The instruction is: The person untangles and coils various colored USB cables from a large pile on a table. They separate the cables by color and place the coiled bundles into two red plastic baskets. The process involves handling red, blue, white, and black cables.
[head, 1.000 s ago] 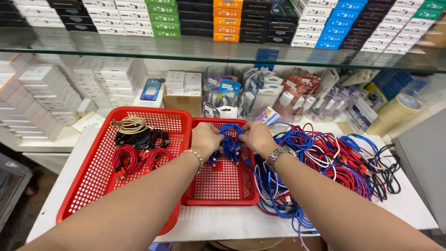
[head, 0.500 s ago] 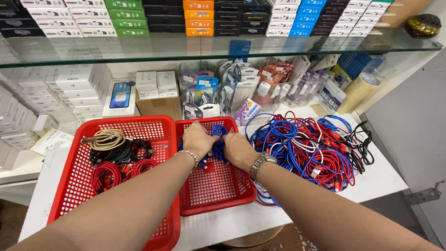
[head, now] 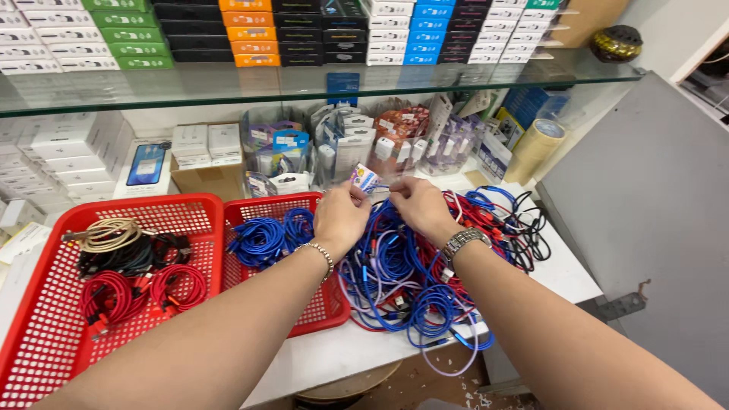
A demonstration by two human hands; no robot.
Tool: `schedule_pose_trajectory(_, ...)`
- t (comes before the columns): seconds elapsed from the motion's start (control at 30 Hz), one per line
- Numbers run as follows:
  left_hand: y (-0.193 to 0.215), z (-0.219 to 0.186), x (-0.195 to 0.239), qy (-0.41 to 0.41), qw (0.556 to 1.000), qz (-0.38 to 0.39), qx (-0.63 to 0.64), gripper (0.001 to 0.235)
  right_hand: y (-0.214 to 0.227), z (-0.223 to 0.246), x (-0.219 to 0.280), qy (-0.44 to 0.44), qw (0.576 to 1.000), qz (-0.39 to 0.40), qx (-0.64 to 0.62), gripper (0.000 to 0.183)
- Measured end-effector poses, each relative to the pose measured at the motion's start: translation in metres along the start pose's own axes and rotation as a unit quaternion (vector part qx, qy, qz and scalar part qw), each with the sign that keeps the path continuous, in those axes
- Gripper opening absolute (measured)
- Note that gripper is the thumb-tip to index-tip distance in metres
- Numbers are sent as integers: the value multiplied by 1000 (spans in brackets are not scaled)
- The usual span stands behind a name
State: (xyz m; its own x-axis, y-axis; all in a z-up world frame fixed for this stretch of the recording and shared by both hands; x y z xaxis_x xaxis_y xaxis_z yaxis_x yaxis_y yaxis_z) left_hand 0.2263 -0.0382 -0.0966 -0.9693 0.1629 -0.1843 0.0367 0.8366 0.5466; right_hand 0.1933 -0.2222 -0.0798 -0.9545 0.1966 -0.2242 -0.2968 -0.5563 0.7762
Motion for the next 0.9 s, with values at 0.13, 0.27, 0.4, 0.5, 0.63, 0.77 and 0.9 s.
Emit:
schedule_pose_trajectory(0.13,-45,-36,10,-30,999,33,22,16,46,-79,18,-115,990,45,74,24)
schedule_pose_trajectory(0.27,-68,-62,21,-53,998,26,15,16,47,-107,34,-30,980,170,97,32)
schedule_pose_trajectory(0.4,-99,-57,37,50,988,133,53,18,53,-105,45,12,977,181,116,24)
schedule_pose_trajectory(0.5,-116,-47,51,113,970,192,99,21,71,-98,42,-10,980,163,116,24)
schedule_pose_trajectory(0.63,-129,-30,65,162,945,254,127,33,101,-78,23,22,990,119,70,26)
schedule_pose_trajectory(0.77,-129,-15,79,212,932,278,91,45,130,-75,-9,21,1000,3,-1,29)
schedule_pose_trajectory(0.9,-117,-11,87,208,946,246,26,54,106,-95,-2,2,992,77,98,37)
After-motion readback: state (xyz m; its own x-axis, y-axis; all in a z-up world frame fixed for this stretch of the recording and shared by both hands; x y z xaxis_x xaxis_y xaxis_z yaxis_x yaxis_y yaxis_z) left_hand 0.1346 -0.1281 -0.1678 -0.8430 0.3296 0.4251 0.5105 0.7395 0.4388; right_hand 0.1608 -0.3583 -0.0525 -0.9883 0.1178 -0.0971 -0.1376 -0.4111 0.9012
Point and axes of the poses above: each hand's wrist, its own x-axis away from the middle knuckle, its own y-axis out of the back of the hand, z = x × y, the point moved 9 cm from there along -x, towards the middle knuckle
